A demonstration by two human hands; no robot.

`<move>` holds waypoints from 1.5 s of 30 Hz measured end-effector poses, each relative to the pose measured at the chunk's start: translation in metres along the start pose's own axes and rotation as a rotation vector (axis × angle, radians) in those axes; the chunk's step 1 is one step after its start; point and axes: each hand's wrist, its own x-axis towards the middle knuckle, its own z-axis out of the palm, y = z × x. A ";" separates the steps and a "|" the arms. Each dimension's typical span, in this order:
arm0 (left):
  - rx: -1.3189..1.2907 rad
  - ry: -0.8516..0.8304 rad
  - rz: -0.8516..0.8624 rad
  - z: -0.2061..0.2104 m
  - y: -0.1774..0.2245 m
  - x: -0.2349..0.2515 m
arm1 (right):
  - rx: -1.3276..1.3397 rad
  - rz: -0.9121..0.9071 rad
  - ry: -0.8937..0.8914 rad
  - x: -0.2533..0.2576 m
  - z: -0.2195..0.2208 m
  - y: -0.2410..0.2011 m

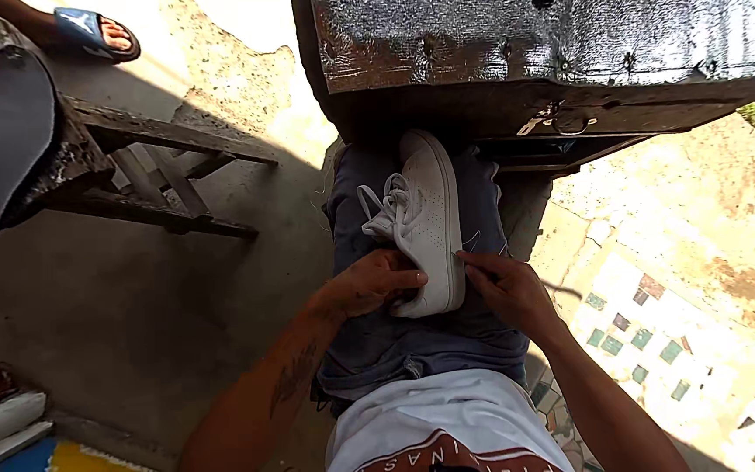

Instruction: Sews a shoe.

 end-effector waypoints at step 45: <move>1.444 0.922 0.198 -0.055 -0.046 -0.138 | -0.775 -0.473 -0.014 0.017 -0.046 -0.063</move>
